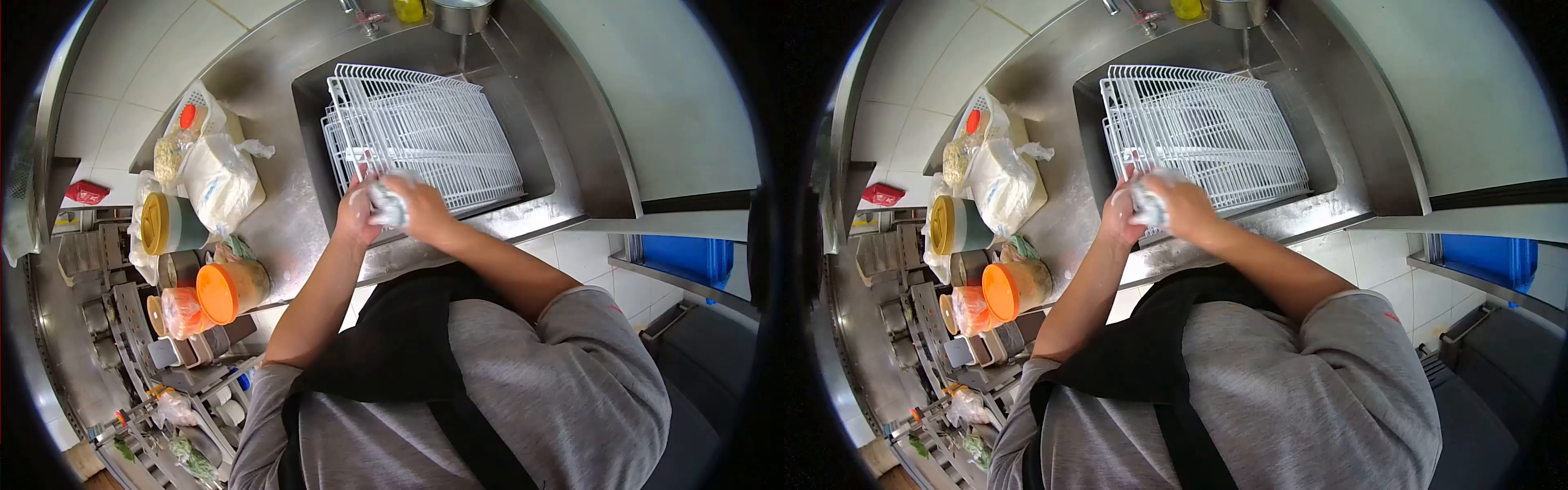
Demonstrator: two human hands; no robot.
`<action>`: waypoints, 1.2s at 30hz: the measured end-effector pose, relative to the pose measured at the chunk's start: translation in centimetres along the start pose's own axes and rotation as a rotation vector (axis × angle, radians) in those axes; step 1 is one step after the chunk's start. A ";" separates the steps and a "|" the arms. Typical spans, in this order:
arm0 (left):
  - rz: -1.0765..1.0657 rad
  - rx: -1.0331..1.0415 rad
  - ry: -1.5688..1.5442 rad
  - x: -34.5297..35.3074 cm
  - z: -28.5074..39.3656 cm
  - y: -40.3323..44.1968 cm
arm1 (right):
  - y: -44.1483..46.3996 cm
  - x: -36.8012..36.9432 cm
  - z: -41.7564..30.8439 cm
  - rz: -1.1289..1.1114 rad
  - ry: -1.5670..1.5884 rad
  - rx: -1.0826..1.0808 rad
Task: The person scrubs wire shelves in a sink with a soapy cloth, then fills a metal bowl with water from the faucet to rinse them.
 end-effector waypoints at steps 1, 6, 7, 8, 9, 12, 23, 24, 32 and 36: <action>0.051 0.043 0.075 1.2 0.4 -0.5 | -0.6 -0.4 1.8 0.038 -0.078 -0.003; 0.152 -0.081 0.049 2.4 -1.6 -2.6 | -0.1 -2.6 15.6 -0.128 0.098 0.881; 0.150 -0.079 0.049 2.2 -1.7 -2.3 | 0.8 -2.5 12.1 -0.003 0.079 0.761; 0.082 -0.122 0.077 2.0 -1.7 -1.8 | 2.0 -1.4 8.8 0.121 0.067 0.630; 0.017 -0.168 0.100 2.0 -1.8 -1.6 | 2.9 2.7 7.7 0.344 -0.113 0.330; 0.070 -0.048 0.301 2.3 -0.4 -1.4 | 5.0 1.0 3.5 0.093 0.053 0.138; 0.080 0.303 0.615 3.6 1.2 1.4 | 17.9 2.7 4.3 0.250 0.266 -0.161; 0.110 0.273 0.715 4.4 1.5 1.4 | 18.9 2.3 3.8 0.214 0.236 -0.177; 0.220 0.234 0.818 3.6 1.0 1.8 | 23.1 -2.4 22.0 0.430 0.215 0.104; 0.225 0.242 0.899 4.4 1.3 2.3 | 25.2 1.3 16.0 0.537 0.270 0.249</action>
Point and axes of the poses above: each hand's wrist, its own y-axis towards the middle knuckle, its own x-axis out of the palm, z = x × y, the point moved 2 cm from there along y, towards the middle knuckle, and after that the axes turned 14 degrees about x, right-handed, at the moved point
